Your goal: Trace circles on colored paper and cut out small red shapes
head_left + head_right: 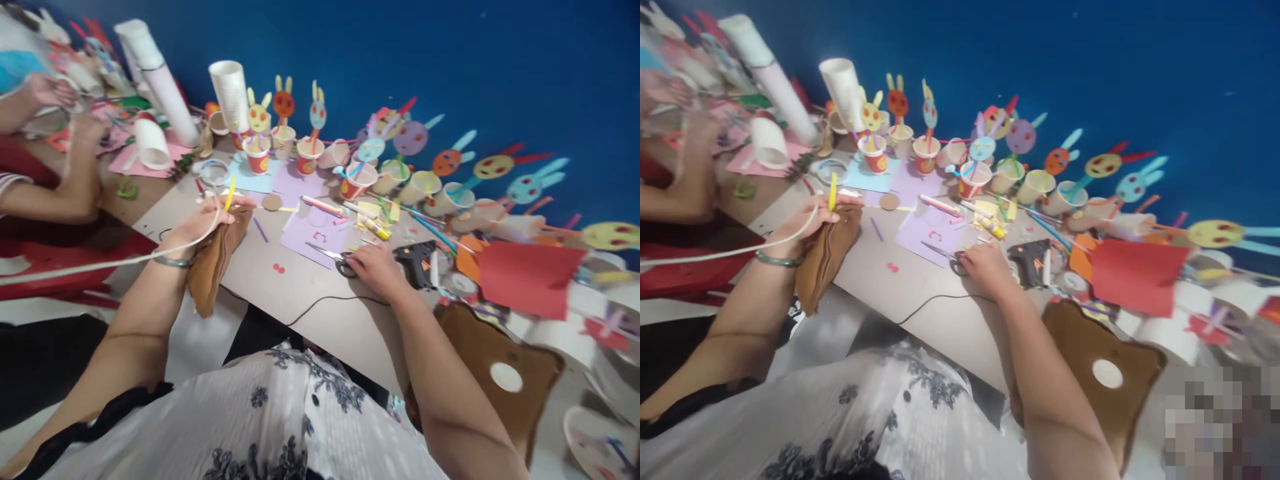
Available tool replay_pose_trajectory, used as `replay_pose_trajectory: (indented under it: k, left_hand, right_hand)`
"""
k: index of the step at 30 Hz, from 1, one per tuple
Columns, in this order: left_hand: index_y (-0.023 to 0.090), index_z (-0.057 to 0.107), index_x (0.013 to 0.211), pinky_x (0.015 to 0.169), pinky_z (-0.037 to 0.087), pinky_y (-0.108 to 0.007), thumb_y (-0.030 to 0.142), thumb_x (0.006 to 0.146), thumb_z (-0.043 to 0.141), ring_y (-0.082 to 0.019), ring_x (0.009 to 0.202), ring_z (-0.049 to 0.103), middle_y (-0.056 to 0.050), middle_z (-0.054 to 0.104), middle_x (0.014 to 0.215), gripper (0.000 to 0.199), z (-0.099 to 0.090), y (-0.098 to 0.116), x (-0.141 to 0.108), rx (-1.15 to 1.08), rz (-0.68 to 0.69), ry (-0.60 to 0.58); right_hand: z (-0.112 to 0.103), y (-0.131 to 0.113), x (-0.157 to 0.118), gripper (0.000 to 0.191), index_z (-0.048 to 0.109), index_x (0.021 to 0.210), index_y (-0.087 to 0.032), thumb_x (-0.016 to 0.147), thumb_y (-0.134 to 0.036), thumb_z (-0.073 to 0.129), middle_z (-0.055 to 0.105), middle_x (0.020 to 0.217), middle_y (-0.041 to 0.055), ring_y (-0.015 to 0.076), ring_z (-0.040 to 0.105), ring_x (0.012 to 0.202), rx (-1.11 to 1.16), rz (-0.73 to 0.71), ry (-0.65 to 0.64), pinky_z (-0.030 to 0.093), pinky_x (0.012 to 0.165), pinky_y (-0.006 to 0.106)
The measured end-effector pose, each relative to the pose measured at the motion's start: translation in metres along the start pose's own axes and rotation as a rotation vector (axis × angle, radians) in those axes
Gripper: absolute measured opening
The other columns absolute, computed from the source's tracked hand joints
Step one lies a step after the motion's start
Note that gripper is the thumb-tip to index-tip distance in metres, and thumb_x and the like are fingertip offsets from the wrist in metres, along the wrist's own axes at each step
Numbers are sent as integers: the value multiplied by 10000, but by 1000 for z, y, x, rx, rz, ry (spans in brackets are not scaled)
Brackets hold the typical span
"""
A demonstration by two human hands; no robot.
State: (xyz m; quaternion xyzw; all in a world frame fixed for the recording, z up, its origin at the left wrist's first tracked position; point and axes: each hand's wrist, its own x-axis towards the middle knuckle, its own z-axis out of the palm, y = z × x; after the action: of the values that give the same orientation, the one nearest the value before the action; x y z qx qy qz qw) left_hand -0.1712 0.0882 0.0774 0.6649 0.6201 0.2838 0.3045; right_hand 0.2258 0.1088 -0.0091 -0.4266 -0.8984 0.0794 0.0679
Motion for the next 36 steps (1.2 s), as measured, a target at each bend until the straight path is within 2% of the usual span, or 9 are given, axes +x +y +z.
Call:
replay_pose_trajectory:
  k: [1, 5, 10, 13, 16, 19, 23, 30, 36]
  left_hand:
    - [134, 705, 1151, 892, 516, -352, 228, 676, 433, -206, 942, 645, -74, 756, 986, 556, -4, -1, 0, -184, 28, -99]
    - [142, 713, 1144, 935, 511, -386, 237, 661, 455, -245, 1056, 655, -101, 754, 1033, 556, -9, -9, 3, -302, 57, -103]
    - [156, 695, 1202, 995, 505, -386, 271, 692, 491, -240, 1091, 670, -105, 749, 1078, 561, 11, -20, 8, -327, 121, -190]
    - [153, 657, 1258, 952, 528, -355, 257, 708, 477, -218, 1034, 689, -99, 746, 1082, 588, 30, -16, 11, -181, 188, -266]
    - [173, 667, 1244, 859, 537, -330, 243, 718, 525, -228, 907, 703, -81, 754, 991, 549, 47, 0, 10, 266, 238, -289]
    - [203, 633, 1317, 862, 525, -334, 201, 785, 482, -240, 940, 704, -83, 755, 1036, 553, 58, 15, 6, 481, 251, -244]
    - [152, 666, 1223, 847, 535, -297, 193, 793, 496, -202, 894, 695, -63, 749, 1012, 464, 61, 11, -7, 221, 190, -140]
    - [179, 494, 1387, 913, 549, -304, 153, 821, 472, -190, 1083, 659, -88, 672, 1241, 567, 68, -11, -29, -92, 93, 314]
    - [130, 504, 1350, 1039, 499, -311, 114, 796, 459, -196, 1226, 600, -119, 626, 1320, 555, 72, -15, -25, -109, 168, 346]
  right_hand:
    - [1, 1, 0, 299, 732, 865, -181, 986, -297, 484, 745, 862, 97, 250, 631, 862, -10, 2, 3, 332, 788, 394]
    - [3, 1, 0, 298, 716, 832, -190, 983, -305, 487, 754, 859, 86, 252, 646, 852, -50, -3, 20, 339, 795, 402]
    - [-1, 2, -2, 308, 714, 826, -189, 986, -322, 486, 751, 835, 81, 247, 657, 849, -69, -9, 121, 362, 821, 402]
    - [-3, 4, -2, 298, 719, 817, -192, 972, -335, 507, 733, 792, 78, 242, 653, 816, -71, 12, 192, 373, 824, 400]
    - [-2, 7, -3, 291, 719, 797, -195, 957, -330, 517, 721, 779, 82, 242, 651, 801, -68, 43, 233, 380, 826, 404]
    - [-3, 10, -5, 252, 735, 920, -188, 945, -296, 509, 734, 889, 111, 268, 651, 871, -94, 94, 254, 392, 847, 425]
    - [-9, -1, -4, 436, 622, 1326, -186, 905, -274, 547, 620, 1329, 204, 372, 579, 1124, -228, 130, 256, 385, 913, 509]
    - [12, -87, 57, 390, 603, 1347, -205, 996, -295, 458, 589, 1437, 144, 298, 506, 1332, -30, -374, 22, 307, 1129, 506]
    - [46, -135, 119, 524, 502, 1445, -64, 1016, -356, 430, 490, 1523, 216, 331, 401, 1447, 18, -439, -37, 196, 1229, 545]
